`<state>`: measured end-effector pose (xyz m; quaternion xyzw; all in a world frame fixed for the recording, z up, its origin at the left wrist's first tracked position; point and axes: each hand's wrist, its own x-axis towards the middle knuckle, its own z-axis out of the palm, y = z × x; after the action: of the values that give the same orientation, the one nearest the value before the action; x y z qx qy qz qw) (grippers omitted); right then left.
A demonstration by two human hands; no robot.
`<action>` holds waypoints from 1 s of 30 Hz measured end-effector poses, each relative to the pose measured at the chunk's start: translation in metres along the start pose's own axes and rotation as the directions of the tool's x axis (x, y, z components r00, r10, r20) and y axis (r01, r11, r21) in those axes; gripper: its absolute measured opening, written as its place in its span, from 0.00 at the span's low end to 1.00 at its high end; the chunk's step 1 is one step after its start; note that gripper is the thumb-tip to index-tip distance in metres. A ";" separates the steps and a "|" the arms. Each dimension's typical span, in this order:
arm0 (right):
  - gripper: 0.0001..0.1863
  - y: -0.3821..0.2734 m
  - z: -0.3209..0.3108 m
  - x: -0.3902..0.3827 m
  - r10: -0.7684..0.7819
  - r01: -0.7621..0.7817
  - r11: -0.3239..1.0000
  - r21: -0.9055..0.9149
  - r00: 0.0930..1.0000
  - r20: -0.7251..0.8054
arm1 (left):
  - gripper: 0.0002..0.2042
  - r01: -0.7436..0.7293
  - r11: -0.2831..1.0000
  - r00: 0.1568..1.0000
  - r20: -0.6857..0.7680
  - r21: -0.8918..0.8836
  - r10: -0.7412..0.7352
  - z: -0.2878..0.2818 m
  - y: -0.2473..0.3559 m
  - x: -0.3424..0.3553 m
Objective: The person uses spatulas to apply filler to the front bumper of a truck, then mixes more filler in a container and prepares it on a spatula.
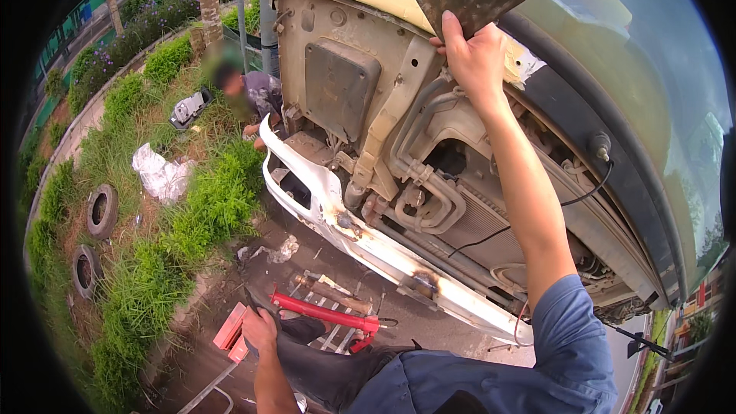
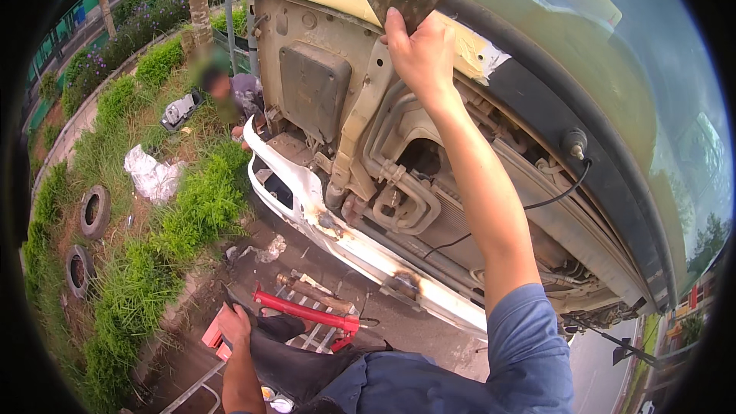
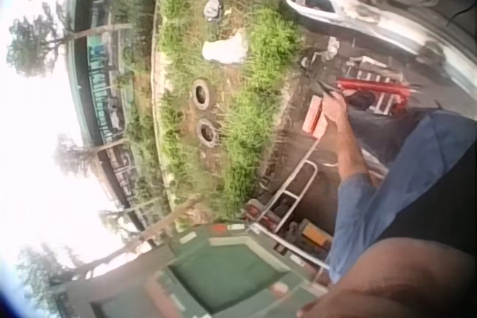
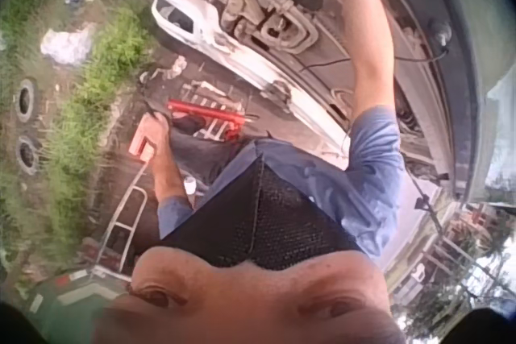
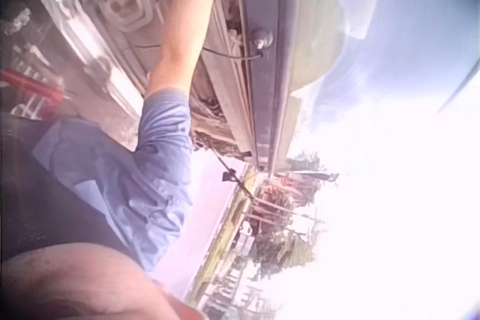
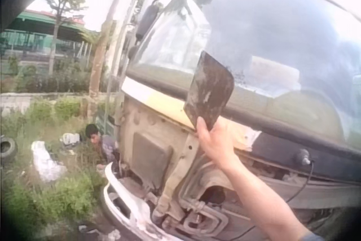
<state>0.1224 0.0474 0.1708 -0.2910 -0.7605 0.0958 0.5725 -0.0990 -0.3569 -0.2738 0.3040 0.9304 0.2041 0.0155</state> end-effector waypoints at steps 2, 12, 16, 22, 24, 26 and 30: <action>0.12 0.009 0.010 0.020 -0.067 0.067 0.994 -0.086 0.998 0.002 | 0.12 -0.022 1.000 1.000 -0.013 -0.015 0.021 -0.011 0.013 0.003; 0.11 0.020 0.045 0.042 -0.187 0.180 0.846 -0.502 0.982 0.035 | 0.11 -0.024 0.996 0.999 -0.048 -0.083 0.020 -0.007 -0.011 0.016; 0.12 0.022 0.051 0.042 -0.181 0.172 0.837 -0.520 0.983 0.034 | 0.10 -0.016 0.997 1.000 0.010 -0.072 0.016 -0.010 -0.010 0.023; 0.12 0.020 0.053 0.043 -0.194 0.178 0.824 -0.538 0.981 0.026 | 0.10 -0.006 0.998 0.996 0.090 -0.058 0.011 -0.004 -0.014 0.030; 0.12 0.021 0.053 0.043 -0.192 0.174 0.826 -0.537 0.981 0.023 | 0.11 -0.008 0.999 0.994 0.109 -0.052 0.013 -0.004 -0.015 0.031; 0.13 0.023 0.055 0.043 -0.154 0.140 0.831 -0.538 0.988 0.020 | 0.11 -0.034 0.996 0.996 0.081 -0.078 0.040 -0.005 -0.014 0.032; 0.13 0.023 0.061 0.042 -0.123 0.094 0.840 -0.534 0.992 -0.019 | 0.11 -0.035 0.997 0.995 0.089 -0.071 0.042 -0.002 -0.016 0.034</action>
<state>0.0657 0.1006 0.1738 -0.3969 -0.7572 -0.1588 0.4938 -0.1359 -0.3501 -0.2751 0.3302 0.9151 0.2224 0.0643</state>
